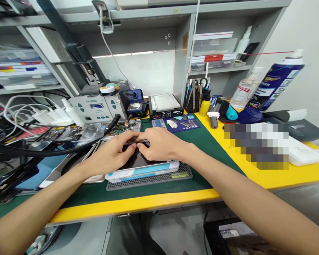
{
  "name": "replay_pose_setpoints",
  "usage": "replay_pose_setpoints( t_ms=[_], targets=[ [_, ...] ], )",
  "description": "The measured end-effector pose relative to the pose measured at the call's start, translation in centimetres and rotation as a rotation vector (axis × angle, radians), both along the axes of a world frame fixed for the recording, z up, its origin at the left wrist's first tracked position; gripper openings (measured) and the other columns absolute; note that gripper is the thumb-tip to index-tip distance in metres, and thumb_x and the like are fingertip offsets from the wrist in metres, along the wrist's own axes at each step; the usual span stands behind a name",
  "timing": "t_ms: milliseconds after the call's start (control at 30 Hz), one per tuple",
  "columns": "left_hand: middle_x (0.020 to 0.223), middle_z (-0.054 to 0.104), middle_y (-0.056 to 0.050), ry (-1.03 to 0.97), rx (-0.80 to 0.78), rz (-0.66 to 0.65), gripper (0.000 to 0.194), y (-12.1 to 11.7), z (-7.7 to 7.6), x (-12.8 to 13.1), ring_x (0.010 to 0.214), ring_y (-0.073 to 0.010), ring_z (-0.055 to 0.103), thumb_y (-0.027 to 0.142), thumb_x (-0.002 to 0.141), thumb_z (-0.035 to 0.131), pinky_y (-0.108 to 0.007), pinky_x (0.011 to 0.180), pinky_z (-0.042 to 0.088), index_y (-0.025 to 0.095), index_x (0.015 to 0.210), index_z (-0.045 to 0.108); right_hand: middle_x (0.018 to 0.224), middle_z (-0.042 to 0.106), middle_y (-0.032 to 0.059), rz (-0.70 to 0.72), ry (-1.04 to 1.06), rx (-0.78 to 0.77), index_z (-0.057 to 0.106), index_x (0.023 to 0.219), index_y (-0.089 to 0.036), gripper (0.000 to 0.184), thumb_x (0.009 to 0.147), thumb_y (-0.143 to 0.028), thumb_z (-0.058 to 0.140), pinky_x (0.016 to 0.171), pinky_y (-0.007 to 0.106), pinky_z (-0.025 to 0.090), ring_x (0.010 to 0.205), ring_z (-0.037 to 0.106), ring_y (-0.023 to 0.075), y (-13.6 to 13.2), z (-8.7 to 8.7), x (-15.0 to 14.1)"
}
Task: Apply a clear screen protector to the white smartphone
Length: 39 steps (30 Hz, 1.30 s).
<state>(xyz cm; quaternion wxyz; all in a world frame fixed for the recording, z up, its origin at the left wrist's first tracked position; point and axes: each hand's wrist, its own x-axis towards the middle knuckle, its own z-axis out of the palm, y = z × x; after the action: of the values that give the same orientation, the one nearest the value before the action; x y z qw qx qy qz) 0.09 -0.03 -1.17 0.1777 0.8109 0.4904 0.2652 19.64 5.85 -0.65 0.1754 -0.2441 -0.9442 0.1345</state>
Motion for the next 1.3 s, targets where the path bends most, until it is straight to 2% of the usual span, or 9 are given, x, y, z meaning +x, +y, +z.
replay_pose_setpoints(
  t_ms=[233,633,1300],
  targets=[
    [0.123,0.071,-0.009,0.010,0.008,-0.002,0.039,-0.10,-0.01,0.01,0.109,-0.0232,0.067,0.020,0.096,0.047,-0.035,0.096,0.050,0.016,0.132,0.062,0.093,0.077,0.0074,-0.003,0.009,-0.010,0.080,0.098,-0.020,0.024,0.093,-0.020,0.056,0.075,0.032,0.042,0.082,0.064,0.0221,-0.07,0.10,-0.03],
    [0.125,0.072,-0.007,0.010,0.021,-0.004,0.040,-0.10,-0.09,-0.07,0.110,-0.0223,0.067,0.017,0.094,0.048,-0.034,0.097,0.051,0.017,0.131,0.063,0.099,0.078,0.0082,0.004,-0.006,0.003,0.079,0.107,-0.021,0.028,0.095,-0.021,0.053,0.079,0.033,0.043,0.090,0.067,0.0243,-0.05,-0.01,-0.08],
    [0.123,0.071,-0.008,0.013,0.028,-0.005,0.041,-0.03,-0.12,-0.03,0.109,-0.0223,0.067,0.017,0.094,0.048,-0.034,0.096,0.050,0.015,0.132,0.062,0.101,0.079,0.0081,0.006,-0.048,0.038,0.077,0.104,-0.019,0.029,0.096,-0.020,0.049,0.080,0.034,0.042,0.092,0.067,0.0249,-0.16,0.01,-0.18]
  ],
)
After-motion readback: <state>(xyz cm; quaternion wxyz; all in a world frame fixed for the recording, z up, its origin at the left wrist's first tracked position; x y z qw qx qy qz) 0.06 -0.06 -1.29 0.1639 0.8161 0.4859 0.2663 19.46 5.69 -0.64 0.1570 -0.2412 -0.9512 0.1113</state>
